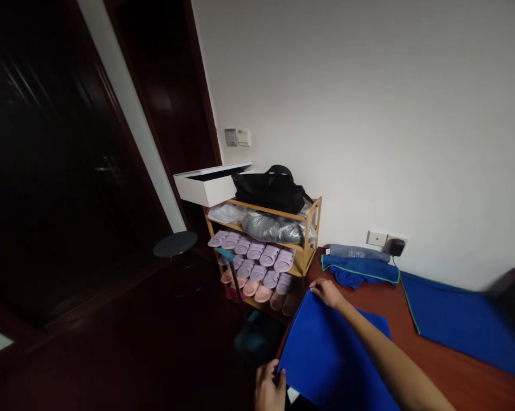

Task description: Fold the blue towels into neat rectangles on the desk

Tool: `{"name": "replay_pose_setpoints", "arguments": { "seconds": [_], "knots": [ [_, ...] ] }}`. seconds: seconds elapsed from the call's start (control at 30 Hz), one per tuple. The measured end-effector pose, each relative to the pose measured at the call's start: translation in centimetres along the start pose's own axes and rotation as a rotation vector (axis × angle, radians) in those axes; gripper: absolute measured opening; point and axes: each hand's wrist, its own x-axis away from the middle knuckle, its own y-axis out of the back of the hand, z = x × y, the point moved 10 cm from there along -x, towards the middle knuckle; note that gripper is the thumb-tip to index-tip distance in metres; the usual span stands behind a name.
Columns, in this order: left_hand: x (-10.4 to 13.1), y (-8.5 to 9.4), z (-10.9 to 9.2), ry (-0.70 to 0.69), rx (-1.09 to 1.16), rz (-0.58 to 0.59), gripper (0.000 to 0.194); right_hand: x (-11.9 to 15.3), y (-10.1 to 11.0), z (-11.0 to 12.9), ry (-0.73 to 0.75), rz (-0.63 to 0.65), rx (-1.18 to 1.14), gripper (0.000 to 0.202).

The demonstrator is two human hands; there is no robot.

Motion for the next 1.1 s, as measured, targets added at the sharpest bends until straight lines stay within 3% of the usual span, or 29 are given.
{"name": "replay_pose_setpoints", "arguments": {
  "seconds": [0.13,0.23,0.33,0.47,0.6,0.7,0.83,0.97,1.1],
  "knots": [
    [-0.7,0.6,-2.6,-0.06,0.03,0.064,0.036,5.2,7.1,2.5,0.07,-0.079,-0.047,0.024],
    [-0.9,2.0,-6.1,-0.138,0.143,0.076,0.038,9.8,12.5,3.7,0.094,-0.143,-0.06,0.029],
    [-0.7,3.9,-11.7,-0.261,0.24,0.097,0.041,14.5,17.8,4.3,0.089,-0.235,-0.108,0.035],
    [0.2,7.2,-20.9,-0.431,0.319,0.149,0.039,20.9,24.6,4.8,0.043,-0.379,-0.19,0.042],
    [1.2,10.3,-29.4,-0.588,0.331,0.206,0.032,27.1,30.2,6.1,0.028,-0.515,-0.257,0.047],
    [1.8,11.9,-34.2,-0.675,0.343,0.233,0.027,31.0,32.7,7.2,0.018,-0.587,-0.296,0.048],
    [2.5,12.8,-38.2,-0.728,0.438,0.266,0.028,35.2,34.4,8.4,0.003,-0.664,-0.325,0.05],
    [2.6,12.3,-39.9,-0.71,0.517,0.33,0.03,37.7,34.5,8.9,-0.017,-0.678,-0.342,0.051],
    [2.4,10.9,-40.1,-0.649,0.556,0.437,0.034,39.1,34.0,8.5,-0.035,-0.671,-0.345,0.05]
  ]
}}
